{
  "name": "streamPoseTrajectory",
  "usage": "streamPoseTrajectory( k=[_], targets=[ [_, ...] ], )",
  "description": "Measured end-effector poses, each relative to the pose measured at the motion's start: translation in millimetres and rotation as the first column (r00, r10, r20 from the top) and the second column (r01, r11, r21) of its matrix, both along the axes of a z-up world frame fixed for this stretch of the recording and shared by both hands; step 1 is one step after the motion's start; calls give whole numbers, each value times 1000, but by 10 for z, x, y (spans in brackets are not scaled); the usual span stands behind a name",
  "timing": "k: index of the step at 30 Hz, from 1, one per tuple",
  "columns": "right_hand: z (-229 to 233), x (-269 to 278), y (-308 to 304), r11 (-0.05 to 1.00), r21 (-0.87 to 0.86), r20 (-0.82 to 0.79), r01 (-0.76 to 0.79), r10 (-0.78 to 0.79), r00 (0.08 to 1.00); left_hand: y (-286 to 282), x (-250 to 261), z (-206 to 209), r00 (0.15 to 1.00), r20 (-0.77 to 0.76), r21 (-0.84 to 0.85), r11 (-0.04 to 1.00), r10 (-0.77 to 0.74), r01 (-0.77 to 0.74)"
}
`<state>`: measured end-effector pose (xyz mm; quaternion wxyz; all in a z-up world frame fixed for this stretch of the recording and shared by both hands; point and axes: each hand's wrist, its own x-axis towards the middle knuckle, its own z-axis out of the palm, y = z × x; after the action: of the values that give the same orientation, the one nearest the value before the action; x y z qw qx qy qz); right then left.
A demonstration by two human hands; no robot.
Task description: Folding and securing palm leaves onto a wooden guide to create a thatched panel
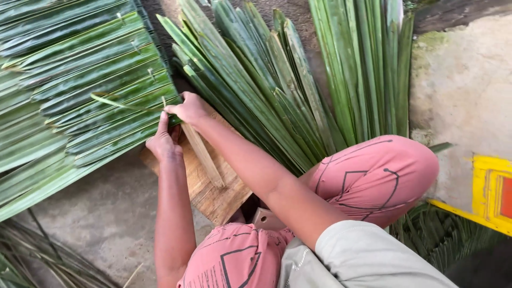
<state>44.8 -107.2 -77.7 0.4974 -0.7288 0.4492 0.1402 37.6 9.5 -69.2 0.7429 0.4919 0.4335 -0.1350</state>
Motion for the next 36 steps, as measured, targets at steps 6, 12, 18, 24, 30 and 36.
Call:
streamPoseTrajectory(
  k=[6, 12, 18, 24, 30, 36],
  targets=[
    [655, -111, -41, 980, -111, -67, -165, 158, 985, -56, 39, -204, 993, -11, 5, 993, 117, -117],
    [1153, -537, -895, 819, -529, 597, 222, 174, 783, -33, 46, 154, 991, -38, -12, 991, 130, -131],
    [1044, -1391, -2768, 490, -622, 442, 611, -423, 791, -38, 12, 789, 998, -56, -135, 991, -18, 10],
    [881, -2140, -3597, 478, -865, -158, 149, -543, 825, 91, -38, 815, 991, -130, -189, 982, 1, -26],
    [693, -2179, -4071, 566, -824, -306, -13, -425, 852, 328, -184, 989, 979, -89, -262, 952, -184, 156],
    [671, -2324, -4401, 584, -811, -351, -50, -416, 839, 542, -360, 811, 978, -109, -274, 951, -180, 145]
  ],
)
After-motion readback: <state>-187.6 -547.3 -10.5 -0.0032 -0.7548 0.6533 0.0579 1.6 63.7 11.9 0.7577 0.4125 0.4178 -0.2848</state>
